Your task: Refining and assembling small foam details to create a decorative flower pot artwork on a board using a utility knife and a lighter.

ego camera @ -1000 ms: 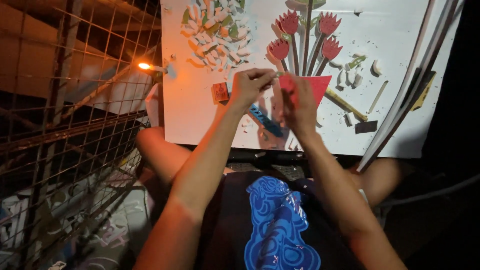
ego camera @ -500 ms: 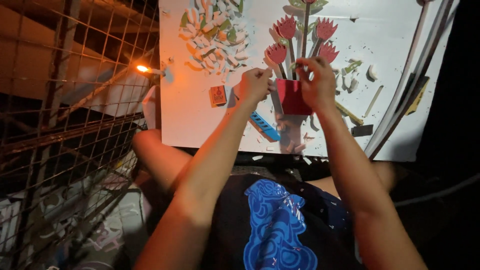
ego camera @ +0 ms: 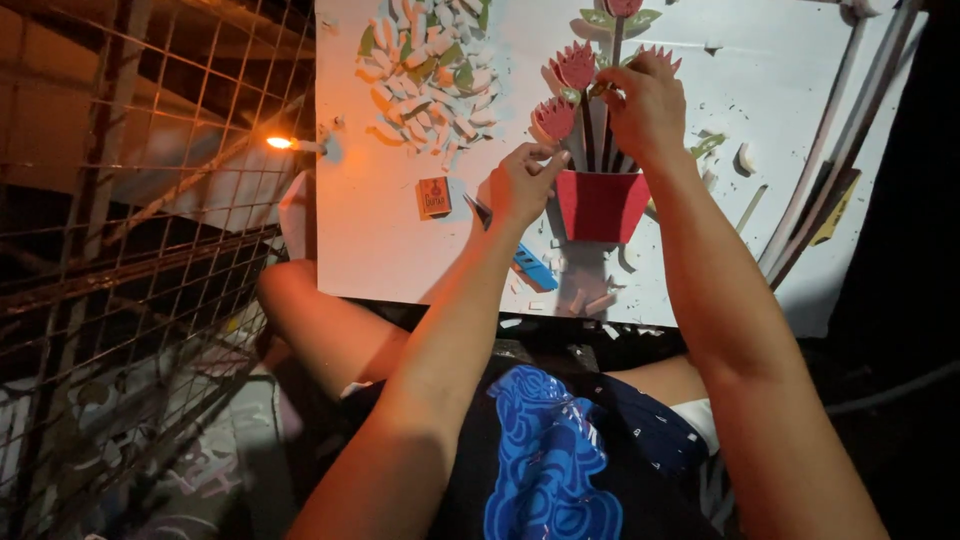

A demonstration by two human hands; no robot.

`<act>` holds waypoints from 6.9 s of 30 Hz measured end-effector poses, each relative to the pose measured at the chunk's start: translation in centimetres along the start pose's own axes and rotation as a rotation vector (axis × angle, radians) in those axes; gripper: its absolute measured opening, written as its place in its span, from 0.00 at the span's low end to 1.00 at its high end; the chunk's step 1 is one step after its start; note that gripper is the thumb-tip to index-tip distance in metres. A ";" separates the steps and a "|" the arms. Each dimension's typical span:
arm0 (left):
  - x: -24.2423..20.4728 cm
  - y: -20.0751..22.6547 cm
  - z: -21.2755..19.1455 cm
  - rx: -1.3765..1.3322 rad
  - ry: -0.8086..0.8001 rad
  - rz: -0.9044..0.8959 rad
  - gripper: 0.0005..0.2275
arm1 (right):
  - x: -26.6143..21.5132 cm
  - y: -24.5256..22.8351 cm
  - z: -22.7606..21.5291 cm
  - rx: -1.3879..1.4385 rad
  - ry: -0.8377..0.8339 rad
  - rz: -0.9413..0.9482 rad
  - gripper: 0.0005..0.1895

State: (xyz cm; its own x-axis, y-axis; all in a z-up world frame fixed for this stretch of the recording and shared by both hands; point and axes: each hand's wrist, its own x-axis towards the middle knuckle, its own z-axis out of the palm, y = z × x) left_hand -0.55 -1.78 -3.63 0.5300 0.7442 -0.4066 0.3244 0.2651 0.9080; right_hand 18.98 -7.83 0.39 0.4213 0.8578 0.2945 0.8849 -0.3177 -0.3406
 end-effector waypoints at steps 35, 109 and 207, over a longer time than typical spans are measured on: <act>0.2 -0.4 0.1 -0.055 -0.002 0.034 0.14 | -0.2 1.0 2.2 0.072 -0.043 0.048 0.15; -1.3 0.8 -4.6 -0.312 0.006 -0.090 0.15 | -22.3 9.1 -5.5 -0.036 0.311 1.007 0.17; 1.9 -5.0 -1.6 -0.394 0.061 0.001 0.16 | 3.8 -32.8 2.7 0.524 -0.606 0.178 0.10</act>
State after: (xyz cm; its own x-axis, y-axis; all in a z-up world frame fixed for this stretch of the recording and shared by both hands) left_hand -2.44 -0.69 -8.82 0.4785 0.7765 -0.4100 -0.0076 0.4706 0.8823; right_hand -8.98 6.89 10.27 0.2332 0.9296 -0.2854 0.5441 -0.3680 -0.7540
